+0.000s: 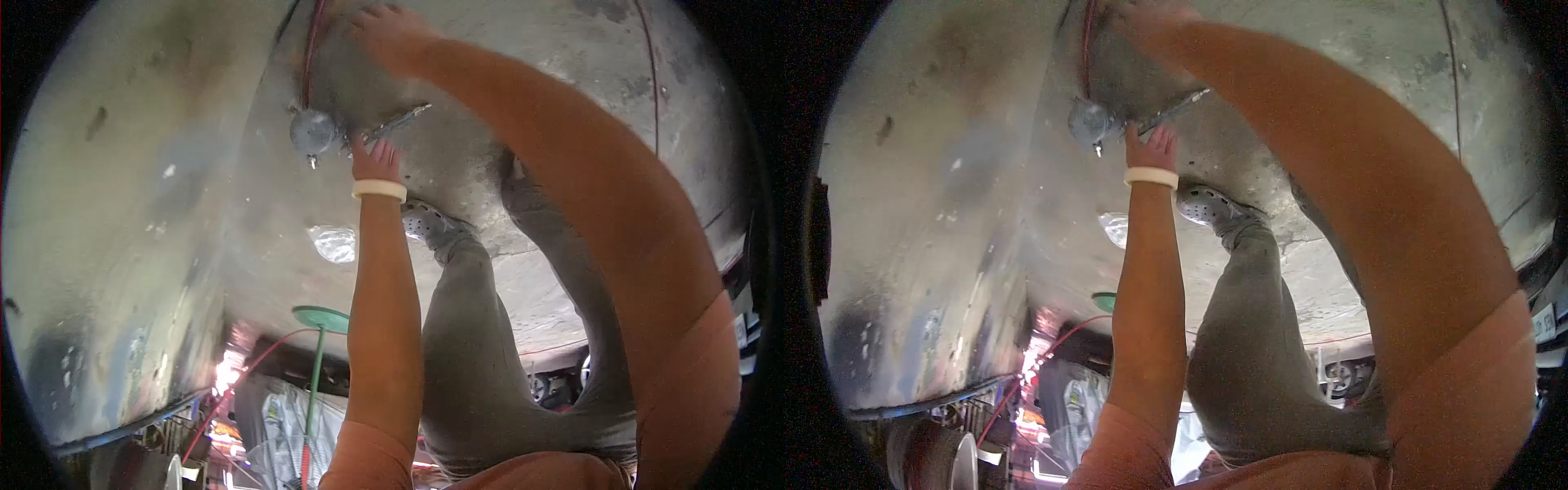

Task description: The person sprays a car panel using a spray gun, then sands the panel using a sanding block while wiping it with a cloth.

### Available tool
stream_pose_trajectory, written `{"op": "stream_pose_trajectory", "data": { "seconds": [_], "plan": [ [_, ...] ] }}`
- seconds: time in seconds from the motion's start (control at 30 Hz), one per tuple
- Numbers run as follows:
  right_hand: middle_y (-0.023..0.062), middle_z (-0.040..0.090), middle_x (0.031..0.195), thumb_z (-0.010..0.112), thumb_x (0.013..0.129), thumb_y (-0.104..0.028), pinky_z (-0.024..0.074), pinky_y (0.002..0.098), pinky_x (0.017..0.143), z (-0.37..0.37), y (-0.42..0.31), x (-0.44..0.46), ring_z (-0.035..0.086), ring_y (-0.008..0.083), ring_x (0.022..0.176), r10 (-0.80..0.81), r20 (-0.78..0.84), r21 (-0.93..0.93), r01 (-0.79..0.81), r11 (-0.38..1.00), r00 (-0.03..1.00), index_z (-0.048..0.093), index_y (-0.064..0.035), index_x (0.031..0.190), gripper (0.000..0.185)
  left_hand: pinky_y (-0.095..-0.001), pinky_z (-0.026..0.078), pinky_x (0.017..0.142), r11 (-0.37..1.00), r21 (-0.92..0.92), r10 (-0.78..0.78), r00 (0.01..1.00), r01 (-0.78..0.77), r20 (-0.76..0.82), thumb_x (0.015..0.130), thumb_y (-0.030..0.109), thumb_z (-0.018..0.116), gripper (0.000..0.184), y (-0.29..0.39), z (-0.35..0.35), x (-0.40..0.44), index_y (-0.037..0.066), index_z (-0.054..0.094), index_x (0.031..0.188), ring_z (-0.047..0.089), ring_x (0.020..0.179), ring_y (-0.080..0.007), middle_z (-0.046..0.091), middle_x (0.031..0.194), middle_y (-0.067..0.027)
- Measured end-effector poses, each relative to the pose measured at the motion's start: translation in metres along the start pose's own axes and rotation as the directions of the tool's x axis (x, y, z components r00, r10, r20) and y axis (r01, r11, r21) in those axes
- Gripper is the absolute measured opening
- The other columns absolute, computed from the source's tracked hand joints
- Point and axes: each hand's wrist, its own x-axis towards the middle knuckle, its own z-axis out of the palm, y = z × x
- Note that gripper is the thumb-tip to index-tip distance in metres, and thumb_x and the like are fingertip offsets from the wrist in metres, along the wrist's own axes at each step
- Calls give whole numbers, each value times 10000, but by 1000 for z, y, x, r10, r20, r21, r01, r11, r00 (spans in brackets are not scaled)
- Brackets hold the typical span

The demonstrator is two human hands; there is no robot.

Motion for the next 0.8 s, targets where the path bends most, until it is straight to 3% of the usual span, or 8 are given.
{"op": "stream_pose_trajectory", "data": {
  "seconds": [0.13,0.23,0.4,0.6,0.67,0.7,0.73,0.8],
  "plan": [
    [135,392,1519,516,997,-392,179,517,1184,-42,-17,64,239,305,1463,-26,235,-224,80,971,972,418,-131,1459,540,-467,319,1105,972,-217,-146,960,94,-239,960,363,515,487,8,8,45,218,372,1402,382,1330,-301,455,1397,-148],
    [142,464,1433,450,1028,-308,226,471,1175,-49,-12,73,369,274,1367,-25,337,-332,144,932,941,465,-102,1405,431,-466,362,1057,964,-234,-193,934,124,-301,945,309,521,376,7,7,65,173,459,1290,442,1213,-274,533,1250,-80],
    [150,577,1269,590,879,-261,496,469,911,-28,-13,-19,587,328,1126,-260,418,214,184,959,870,572,-94,1251,408,-508,437,906,977,-194,-101,993,90,-52,853,148,594,218,-10,-37,14,121,548,1065,560,1046,-238,605,1037,-58],
    [178,650,949,504,966,-350,500,467,778,-198,-37,-207,646,323,890,104,598,647,-556,522,794,562,-81,1197,359,-448,498,830,921,315,-178,966,231,-188,825,166,614,178,8,-60,-161,169,584,1000,623,980,-195,656,960,-34],
    [69,588,822,531,940,-224,469,336,637,-262,-32,-277,559,169,721,127,713,701,-701,-129,690,566,-37,1117,259,-381,508,870,819,498,-206,955,287,-212,893,178,620,221,25,-61,-223,137,545,1097,596,1018,-145,617,1047,-30],
    [92,643,883,505,962,-294,497,402,725,-255,-34,-330,601,223,734,191,620,783,-585,-210,761,581,-22,1066,301,-399,483,948,671,703,-163,972,236,-170,867,178,630,377,29,-77,-237,125,532,1227,574,1128,-193,610,1182,-53],
    [107,636,897,515,939,-274,484,415,733,-324,-39,-357,597,253,760,408,558,763,-640,88,722,581,-16,1015,277,-395,451,985,531,834,-150,985,149,-80,862,191,637,447,38,-86,-247,97,491,1274,538,1176,-220,578,1239,-76],
    [149,600,789,609,897,-368,451,421,721,-383,-58,-442,583,279,757,632,484,708,-695,124,605,571,-10,890,361,-387,387,1059,113,979,-179,966,-169,188,851,218,650,598,59,-97,-265,41,409,1368,465,1271,-274,512,1354,-122]
  ]
}}
